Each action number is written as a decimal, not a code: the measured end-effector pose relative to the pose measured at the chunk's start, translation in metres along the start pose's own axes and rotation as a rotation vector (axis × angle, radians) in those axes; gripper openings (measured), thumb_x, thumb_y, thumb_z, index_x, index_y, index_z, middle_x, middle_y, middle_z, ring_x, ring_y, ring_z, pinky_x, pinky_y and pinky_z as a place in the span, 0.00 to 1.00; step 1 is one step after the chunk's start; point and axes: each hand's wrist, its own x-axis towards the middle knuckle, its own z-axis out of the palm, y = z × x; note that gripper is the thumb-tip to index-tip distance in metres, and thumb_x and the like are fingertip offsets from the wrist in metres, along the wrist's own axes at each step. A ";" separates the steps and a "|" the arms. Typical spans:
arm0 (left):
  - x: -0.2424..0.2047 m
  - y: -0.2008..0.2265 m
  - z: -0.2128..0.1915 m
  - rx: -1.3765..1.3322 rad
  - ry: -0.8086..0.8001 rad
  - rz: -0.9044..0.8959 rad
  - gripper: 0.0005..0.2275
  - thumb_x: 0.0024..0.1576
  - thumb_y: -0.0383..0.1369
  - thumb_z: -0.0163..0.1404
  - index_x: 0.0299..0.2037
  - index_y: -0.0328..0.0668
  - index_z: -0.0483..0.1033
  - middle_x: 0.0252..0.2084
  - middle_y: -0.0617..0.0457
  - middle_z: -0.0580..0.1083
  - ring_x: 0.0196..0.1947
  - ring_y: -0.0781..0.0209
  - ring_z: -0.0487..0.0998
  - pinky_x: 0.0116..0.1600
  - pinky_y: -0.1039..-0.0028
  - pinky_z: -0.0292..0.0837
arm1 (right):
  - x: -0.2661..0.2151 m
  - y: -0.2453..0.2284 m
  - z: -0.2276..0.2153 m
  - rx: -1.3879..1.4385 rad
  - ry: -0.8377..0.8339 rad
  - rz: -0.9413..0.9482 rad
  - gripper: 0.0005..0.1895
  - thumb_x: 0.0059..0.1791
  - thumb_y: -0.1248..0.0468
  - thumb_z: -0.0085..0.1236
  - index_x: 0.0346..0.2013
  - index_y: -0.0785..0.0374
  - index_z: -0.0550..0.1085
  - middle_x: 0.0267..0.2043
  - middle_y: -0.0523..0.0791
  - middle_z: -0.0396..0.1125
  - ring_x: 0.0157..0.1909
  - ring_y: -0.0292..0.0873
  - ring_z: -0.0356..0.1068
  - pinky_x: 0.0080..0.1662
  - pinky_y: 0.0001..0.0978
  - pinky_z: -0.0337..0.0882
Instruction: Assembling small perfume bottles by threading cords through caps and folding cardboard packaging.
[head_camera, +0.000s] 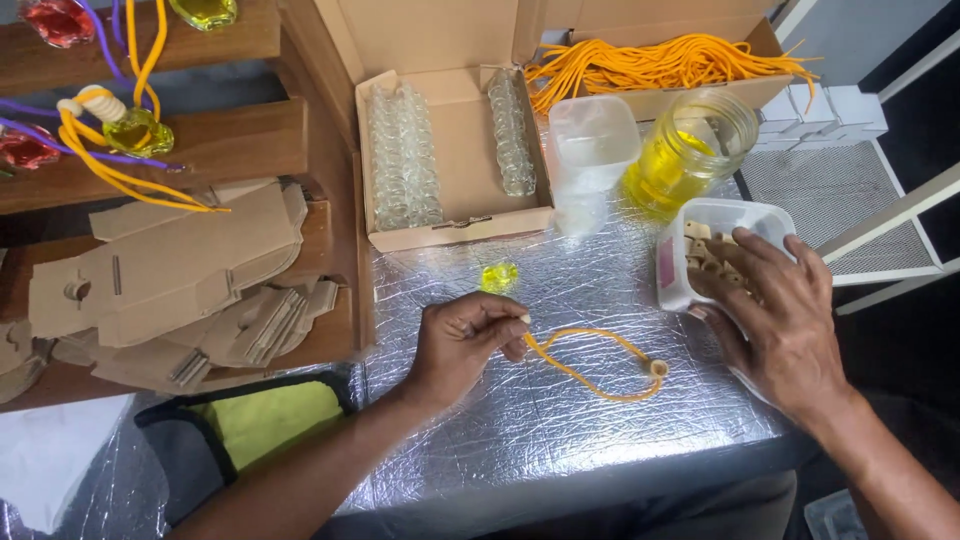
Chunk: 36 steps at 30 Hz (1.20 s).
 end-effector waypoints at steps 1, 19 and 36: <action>0.000 -0.001 0.000 0.004 -0.004 0.011 0.07 0.58 0.20 0.57 0.46 0.31 0.79 0.31 0.42 0.80 0.26 0.58 0.84 0.33 0.72 0.88 | 0.003 0.002 0.000 0.009 0.002 -0.005 0.19 0.51 0.61 0.62 0.56 0.62 0.75 0.65 0.57 0.68 0.72 0.63 0.65 0.73 0.64 0.52; 0.005 0.009 0.004 0.064 0.281 0.007 0.05 0.56 0.18 0.57 0.41 0.23 0.80 0.33 0.35 0.83 0.30 0.59 0.84 0.34 0.70 0.86 | 0.108 -0.118 0.052 1.168 -0.169 0.333 0.14 0.42 0.74 0.67 0.41 0.67 0.74 0.29 0.52 0.78 0.34 0.56 0.83 0.37 0.45 0.83; 0.001 0.005 0.001 0.019 0.201 0.016 0.07 0.59 0.19 0.56 0.46 0.27 0.76 0.38 0.35 0.80 0.34 0.49 0.86 0.39 0.70 0.89 | 0.089 -0.102 0.053 0.741 0.049 -0.002 0.04 0.53 0.68 0.53 0.38 0.67 0.74 0.37 0.49 0.73 0.32 0.43 0.75 0.28 0.29 0.76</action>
